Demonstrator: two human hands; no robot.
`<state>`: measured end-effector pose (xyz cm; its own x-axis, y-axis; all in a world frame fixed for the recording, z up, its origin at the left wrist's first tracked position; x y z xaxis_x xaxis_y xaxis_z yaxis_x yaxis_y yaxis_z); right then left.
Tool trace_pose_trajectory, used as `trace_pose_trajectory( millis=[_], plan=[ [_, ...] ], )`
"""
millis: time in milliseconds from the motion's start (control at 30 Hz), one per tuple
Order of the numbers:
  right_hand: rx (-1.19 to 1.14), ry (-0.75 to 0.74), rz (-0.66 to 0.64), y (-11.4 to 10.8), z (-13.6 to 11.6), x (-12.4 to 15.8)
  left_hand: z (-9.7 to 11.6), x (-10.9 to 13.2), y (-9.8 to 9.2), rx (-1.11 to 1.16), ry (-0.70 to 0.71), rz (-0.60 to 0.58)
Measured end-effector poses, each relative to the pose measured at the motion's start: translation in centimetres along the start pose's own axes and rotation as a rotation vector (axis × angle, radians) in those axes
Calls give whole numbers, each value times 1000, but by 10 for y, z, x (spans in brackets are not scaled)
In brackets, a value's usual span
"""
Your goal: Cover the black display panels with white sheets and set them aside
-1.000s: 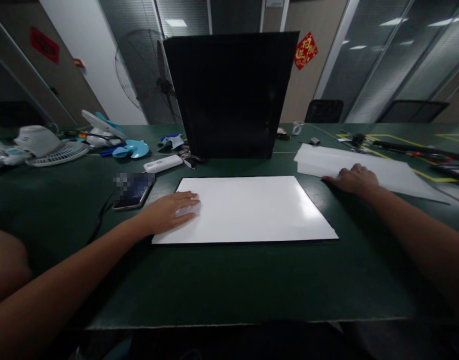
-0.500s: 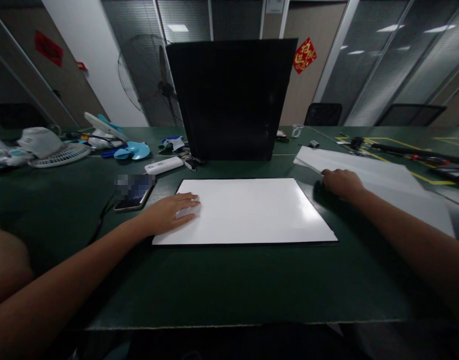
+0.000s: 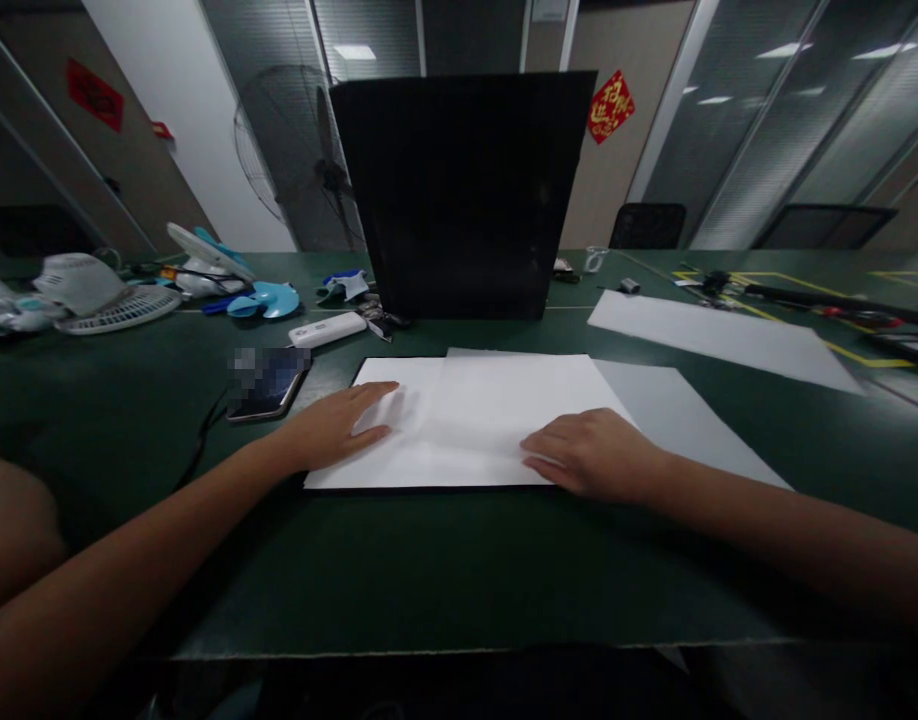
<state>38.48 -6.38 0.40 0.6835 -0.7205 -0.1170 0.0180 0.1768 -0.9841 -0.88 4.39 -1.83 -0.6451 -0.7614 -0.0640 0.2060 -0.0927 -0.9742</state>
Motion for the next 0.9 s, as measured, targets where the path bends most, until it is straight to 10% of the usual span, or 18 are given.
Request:
trace_pose_trajectory(
  millis=[167,433,900],
  plan=[
    [-73,-36,72,-2,-6,0,-3,0,1,8,52,3],
    [270,568,-174,-2,49,1,-8,1,4,-12,54,17],
    [127,338,-44,24,36,-4,-34,-3,24,140,-143,-8]
  ],
)
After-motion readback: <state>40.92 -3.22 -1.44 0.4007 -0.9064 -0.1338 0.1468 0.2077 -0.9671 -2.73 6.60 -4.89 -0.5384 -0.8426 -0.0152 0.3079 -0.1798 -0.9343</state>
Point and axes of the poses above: each hand's wrist, its own x-axis away from the middle knuckle, its own y-axis out of the palm, z = x × y, the point moved 1 cm from there along -x, towards the middle knuckle, and after that the axes turned 5 degrees about x, right-handed, at the moved point
